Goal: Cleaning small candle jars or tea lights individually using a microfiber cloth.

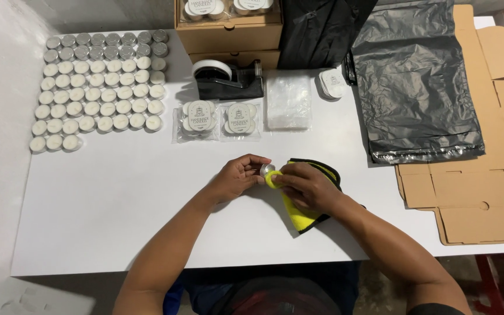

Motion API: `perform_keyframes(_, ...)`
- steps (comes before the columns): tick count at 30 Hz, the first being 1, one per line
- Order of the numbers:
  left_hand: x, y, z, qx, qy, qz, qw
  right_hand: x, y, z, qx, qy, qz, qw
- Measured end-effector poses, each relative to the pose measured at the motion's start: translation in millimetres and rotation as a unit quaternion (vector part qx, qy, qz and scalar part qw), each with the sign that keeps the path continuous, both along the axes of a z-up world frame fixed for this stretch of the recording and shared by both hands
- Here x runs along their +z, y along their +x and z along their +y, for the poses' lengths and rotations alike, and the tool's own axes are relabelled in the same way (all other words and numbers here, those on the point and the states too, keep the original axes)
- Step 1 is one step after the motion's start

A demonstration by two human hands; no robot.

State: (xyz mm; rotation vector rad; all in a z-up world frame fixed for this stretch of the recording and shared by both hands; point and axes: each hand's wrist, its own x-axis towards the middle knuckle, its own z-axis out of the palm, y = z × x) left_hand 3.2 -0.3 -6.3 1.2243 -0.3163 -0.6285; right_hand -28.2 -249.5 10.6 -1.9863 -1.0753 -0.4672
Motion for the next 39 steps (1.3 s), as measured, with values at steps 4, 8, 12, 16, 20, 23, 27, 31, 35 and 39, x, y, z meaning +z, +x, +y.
perform_keyframes(4, -1, -1, -4, -0.006, 0.000, -0.001, 1.000, -14, 8, -3, -0.052, -0.001, 0.000, 0.999)
perform_keyframes(8, -2, 0, -1, -0.006, 0.009, -0.006, 1.000, -2, 2, 3, -0.031, 0.004, -0.010, 0.999)
perform_keyframes(12, 14, -4, 2, 0.001, 0.020, 0.000, 1.000, -14, 5, -11, -0.037, -0.027, -0.031, 0.998)
perform_keyframes(16, 16, -8, 2, 0.011, 0.030, -0.001, 0.999, -16, 11, -26, -0.048, -0.037, -0.023, 0.998)
perform_keyframes(20, 4, -1, 4, 0.045, 0.058, -0.057, 0.996, -14, 9, -36, -0.070, -0.079, -0.001, 0.994)
perform_keyframes(23, 4, 4, 8, 0.091, 0.124, -0.129, 0.980, -19, 9, -57, -0.128, -0.131, 0.034, 0.982)
perform_keyframes(27, -20, 16, 16, 0.127, 0.209, -0.163, 0.956, -20, 12, -79, -0.232, -0.196, 0.077, 0.950)
perform_keyframes(31, -4, 15, 7, 0.147, 0.197, -0.151, 0.958, -20, 10, -79, -0.238, -0.212, 0.066, 0.946)
perform_keyframes(35, -3, 22, 3, 0.168, 0.223, -0.165, 0.946, 1, 7, -85, -0.260, -0.247, 0.165, 0.919)
perform_keyframes(39, 0, 33, -6, 0.176, 0.288, -0.258, 0.905, 14, 8, -91, -0.269, -0.270, 0.246, 0.891)
